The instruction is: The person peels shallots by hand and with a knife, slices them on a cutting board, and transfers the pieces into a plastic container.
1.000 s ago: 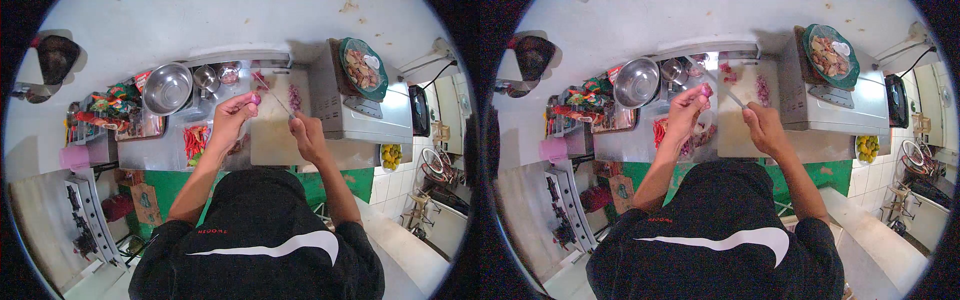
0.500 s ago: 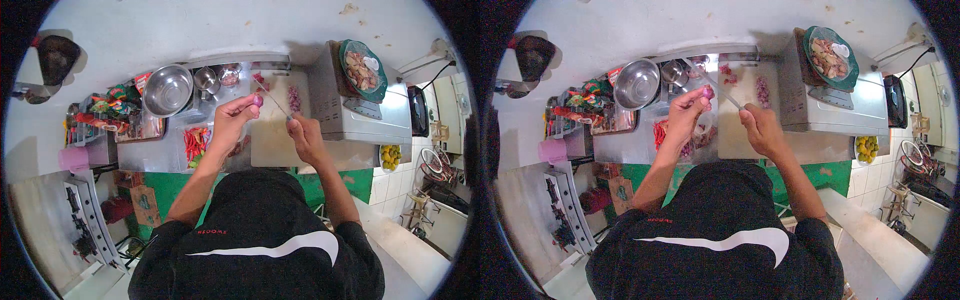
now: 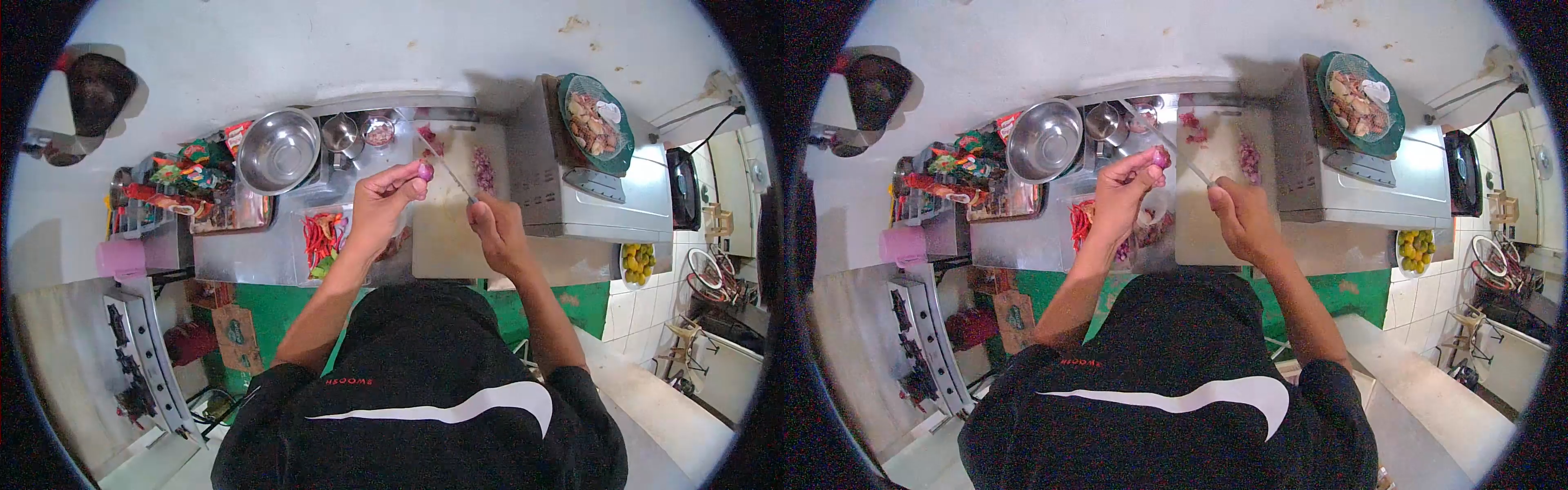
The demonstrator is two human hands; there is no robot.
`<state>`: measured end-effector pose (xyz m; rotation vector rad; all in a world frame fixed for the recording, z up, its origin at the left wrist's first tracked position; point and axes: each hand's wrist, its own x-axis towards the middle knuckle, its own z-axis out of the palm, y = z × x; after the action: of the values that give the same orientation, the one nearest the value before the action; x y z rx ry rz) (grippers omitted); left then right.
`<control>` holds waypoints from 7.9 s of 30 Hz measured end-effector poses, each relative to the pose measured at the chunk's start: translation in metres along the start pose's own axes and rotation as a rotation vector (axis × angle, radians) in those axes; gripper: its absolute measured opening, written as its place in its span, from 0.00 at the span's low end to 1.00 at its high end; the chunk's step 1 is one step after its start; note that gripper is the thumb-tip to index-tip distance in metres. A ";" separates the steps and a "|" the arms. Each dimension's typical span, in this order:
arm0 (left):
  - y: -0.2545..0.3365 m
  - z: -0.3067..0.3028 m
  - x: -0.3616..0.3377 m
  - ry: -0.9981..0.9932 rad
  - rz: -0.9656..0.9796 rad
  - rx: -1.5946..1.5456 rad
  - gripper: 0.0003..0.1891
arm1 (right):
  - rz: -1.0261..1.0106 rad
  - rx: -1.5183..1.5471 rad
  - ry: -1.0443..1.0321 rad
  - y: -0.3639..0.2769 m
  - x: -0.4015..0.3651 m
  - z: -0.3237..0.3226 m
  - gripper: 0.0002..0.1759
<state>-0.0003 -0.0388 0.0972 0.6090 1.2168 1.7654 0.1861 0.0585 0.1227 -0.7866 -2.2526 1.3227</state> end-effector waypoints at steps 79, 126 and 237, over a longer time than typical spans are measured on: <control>-0.021 -0.056 0.005 -0.041 -0.369 -0.106 0.14 | 0.206 -0.190 0.537 0.122 0.092 0.095 0.16; -0.025 0.015 -0.008 -0.271 -0.228 0.202 0.13 | 0.271 0.371 0.223 0.038 0.008 0.028 0.13; 0.050 0.022 -0.026 -0.221 0.227 0.525 0.14 | 0.139 0.357 -0.120 -0.045 0.015 -0.018 0.09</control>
<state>0.0101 -0.0569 0.1542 1.2538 1.5048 1.5005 0.1739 0.0624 0.1714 -0.7604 -1.9905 1.8165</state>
